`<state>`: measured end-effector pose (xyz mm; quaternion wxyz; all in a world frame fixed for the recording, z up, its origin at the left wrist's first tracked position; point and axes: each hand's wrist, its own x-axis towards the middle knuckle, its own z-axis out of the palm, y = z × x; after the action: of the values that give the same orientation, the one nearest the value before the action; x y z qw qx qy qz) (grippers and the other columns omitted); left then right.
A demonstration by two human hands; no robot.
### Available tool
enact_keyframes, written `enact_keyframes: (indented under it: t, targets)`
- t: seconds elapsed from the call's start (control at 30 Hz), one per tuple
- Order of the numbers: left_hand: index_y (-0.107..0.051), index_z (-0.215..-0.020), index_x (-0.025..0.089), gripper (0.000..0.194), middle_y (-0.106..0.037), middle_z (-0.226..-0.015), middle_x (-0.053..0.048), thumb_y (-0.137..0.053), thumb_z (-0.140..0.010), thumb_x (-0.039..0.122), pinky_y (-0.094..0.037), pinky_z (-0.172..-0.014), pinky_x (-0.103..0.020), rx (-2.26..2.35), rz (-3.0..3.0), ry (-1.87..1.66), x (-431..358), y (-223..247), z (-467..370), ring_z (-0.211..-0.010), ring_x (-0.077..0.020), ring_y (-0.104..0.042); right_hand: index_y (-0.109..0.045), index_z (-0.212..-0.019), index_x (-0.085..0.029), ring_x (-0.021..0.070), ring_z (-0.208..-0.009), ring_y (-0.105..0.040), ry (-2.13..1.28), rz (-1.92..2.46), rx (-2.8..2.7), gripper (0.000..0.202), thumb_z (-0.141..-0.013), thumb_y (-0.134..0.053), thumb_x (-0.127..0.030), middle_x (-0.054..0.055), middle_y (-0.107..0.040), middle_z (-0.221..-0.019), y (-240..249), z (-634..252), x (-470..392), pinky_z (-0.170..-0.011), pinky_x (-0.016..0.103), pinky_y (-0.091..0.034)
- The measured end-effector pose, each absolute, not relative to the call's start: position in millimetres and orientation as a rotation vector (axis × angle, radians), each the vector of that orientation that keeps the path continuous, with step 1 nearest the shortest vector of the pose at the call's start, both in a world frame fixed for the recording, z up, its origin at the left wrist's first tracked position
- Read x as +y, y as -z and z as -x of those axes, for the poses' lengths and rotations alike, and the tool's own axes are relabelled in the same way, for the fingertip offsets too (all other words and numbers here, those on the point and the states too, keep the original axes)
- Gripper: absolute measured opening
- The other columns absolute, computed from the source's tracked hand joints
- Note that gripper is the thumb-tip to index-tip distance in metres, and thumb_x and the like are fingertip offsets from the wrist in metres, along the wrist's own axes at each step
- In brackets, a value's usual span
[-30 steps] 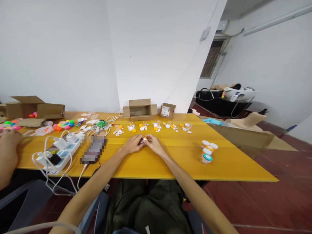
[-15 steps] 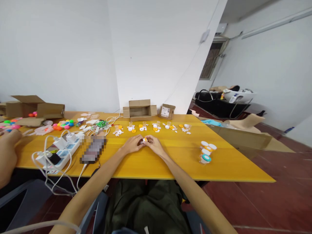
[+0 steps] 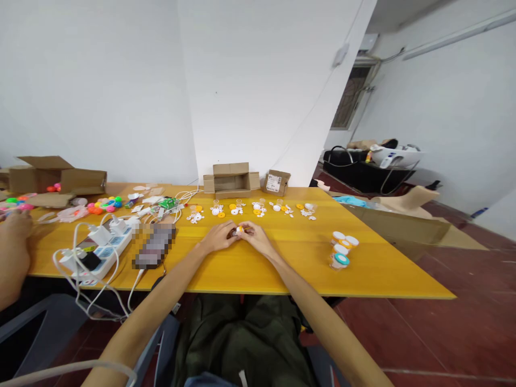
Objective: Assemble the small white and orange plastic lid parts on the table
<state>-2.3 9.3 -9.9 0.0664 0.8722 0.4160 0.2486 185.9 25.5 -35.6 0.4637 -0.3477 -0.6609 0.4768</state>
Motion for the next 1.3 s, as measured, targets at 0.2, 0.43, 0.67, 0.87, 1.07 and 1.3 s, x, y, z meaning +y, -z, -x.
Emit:
enact_keyframes:
  t: [0.2, 0.43, 0.67, 0.87, 1.07, 1.3]
  targets:
    - [-0.063, -0.103, 0.022, 0.025, -0.065, -0.091, -0.003, -0.059, -0.091, 0.044, -0.05, -0.08, -0.031, 1.221, -2.552, -0.802, 9, 10, 3, -0.082, -0.0193, -0.061, -0.066, -0.088, -0.023, 0.0211, -0.085, -0.071, -1.176, 0.845, -1.618, 0.029, -0.069, -0.078, -0.041, 0.003, -0.073, -0.091, 36, -187, 25, -0.081, 0.035, -0.058]
    - [-0.06, -0.094, 0.02, 0.03, -0.056, -0.07, 0.004, -0.064, -0.085, 0.049, -0.044, -0.063, -0.025, 1.126, -2.191, -0.894, 18, 15, 4, -0.064, -0.0128, -0.052, -0.065, -0.088, -0.023, 0.0212, -0.089, -0.071, -1.219, 0.846, -1.591, 0.034, -0.064, -0.081, -0.039, 0.002, -0.072, -0.093, 34, -189, 26, -0.087, 0.037, -0.057]
    - [-0.062, -0.094, 0.018, 0.043, -0.066, -0.084, -0.002, -0.065, -0.083, 0.059, -0.048, -0.069, -0.027, 0.984, -2.012, -0.977, 18, 10, 5, -0.074, -0.0145, -0.059, -0.063, -0.087, -0.023, 0.0211, -0.087, -0.07, -1.247, 0.826, -1.594, 0.033, -0.062, -0.082, -0.036, 0.001, -0.072, -0.09, 34, -187, 23, -0.085, 0.036, -0.056]
    - [-0.06, -0.085, 0.019, 0.048, -0.057, -0.062, 0.003, -0.053, -0.088, 0.066, -0.042, -0.06, -0.024, 1.013, -2.019, -0.971, 16, 7, 3, -0.059, -0.0125, -0.052, -0.063, -0.086, -0.023, 0.0205, -0.083, -0.069, -1.169, 0.836, -1.67, 0.029, -0.064, -0.08, -0.032, 0.001, -0.072, -0.086, 40, -183, 23, -0.081, 0.036, -0.055]
    - [-0.059, -0.085, 0.019, 0.047, -0.054, -0.059, 0.005, -0.052, -0.088, 0.066, -0.04, -0.058, -0.024, 1.029, -2.027, -0.937, 11, 4, 2, -0.057, -0.0122, -0.05, -0.064, -0.086, -0.023, 0.0198, -0.082, -0.067, -1.087, 0.869, -1.717, 0.025, -0.065, -0.077, -0.03, 0.0, -0.072, -0.086, 41, -185, 23, -0.08, 0.035, -0.054]
    - [-0.056, -0.095, 0.02, 0.05, -0.057, -0.067, 0.004, -0.063, -0.08, 0.067, -0.037, -0.059, -0.023, 0.914, -1.997, -0.93, 10, 3, 3, -0.06, -0.0116, -0.05, -0.064, -0.09, -0.022, 0.0199, -0.082, -0.067, -1.086, 0.883, -1.709, 0.029, -0.065, -0.076, -0.031, 0.001, -0.072, -0.089, 44, -185, 28, -0.077, 0.034, -0.054]
